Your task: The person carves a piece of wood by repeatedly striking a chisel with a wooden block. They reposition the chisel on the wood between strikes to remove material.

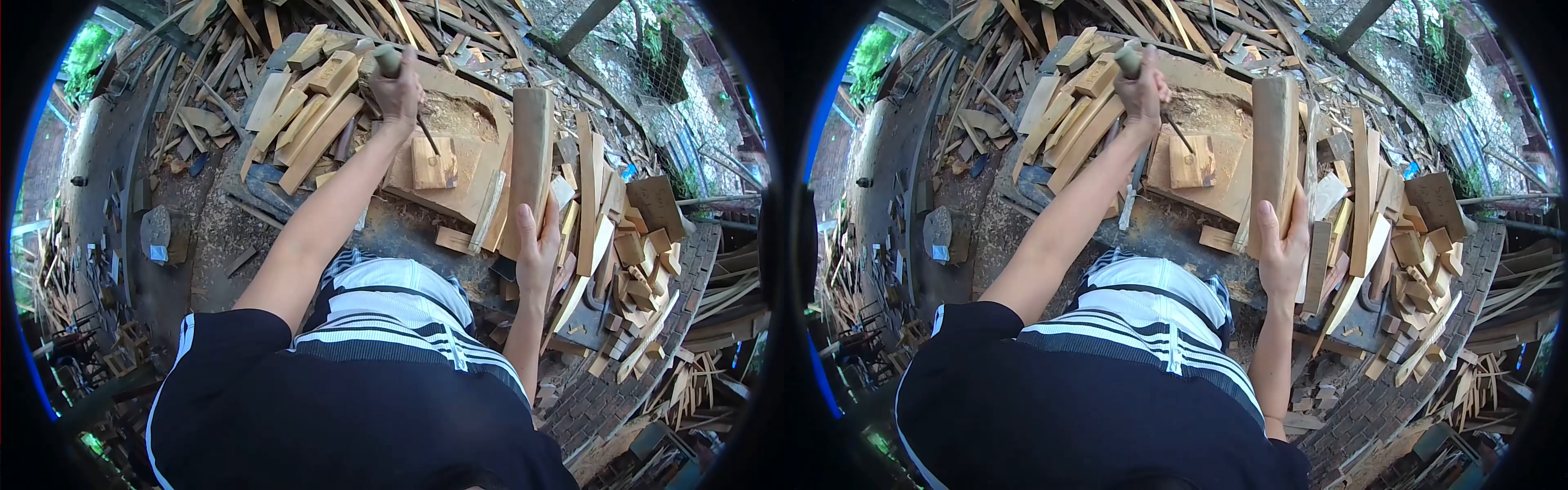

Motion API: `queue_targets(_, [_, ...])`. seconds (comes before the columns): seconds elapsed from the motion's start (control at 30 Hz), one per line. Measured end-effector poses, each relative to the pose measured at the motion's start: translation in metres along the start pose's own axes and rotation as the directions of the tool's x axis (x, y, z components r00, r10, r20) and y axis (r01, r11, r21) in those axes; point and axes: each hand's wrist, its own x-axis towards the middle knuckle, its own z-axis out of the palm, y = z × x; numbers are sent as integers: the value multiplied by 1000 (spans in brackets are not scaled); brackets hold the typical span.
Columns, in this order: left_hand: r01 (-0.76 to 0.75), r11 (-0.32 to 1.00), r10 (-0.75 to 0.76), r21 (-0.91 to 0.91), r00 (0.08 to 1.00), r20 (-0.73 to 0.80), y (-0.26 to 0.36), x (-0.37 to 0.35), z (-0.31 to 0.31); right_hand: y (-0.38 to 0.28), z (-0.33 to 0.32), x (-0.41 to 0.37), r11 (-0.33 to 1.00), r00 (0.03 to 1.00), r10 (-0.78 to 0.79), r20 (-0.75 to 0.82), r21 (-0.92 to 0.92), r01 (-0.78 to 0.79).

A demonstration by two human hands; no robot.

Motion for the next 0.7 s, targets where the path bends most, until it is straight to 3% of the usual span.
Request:
queue_targets(0.17, [-76,997,77,-7,995,65,4,-1,0,15,-6,-8,999,999,45,-26,18,-45])
queue_targets(0.23, [-213,959,198,185,976,95,-7,-3,0,15,-7,-10,999,999,44,-27,30,-43])
queue_targets(0.57, [-270,879,228,392,962,152,-28,-12,5,9,-13,-15,997,997,67,-48,-28,-68])
queue_targets(0.7, [-342,856,297,388,939,173,-23,-16,11,17,-12,-14,998,998,49,-30,-47,-50])
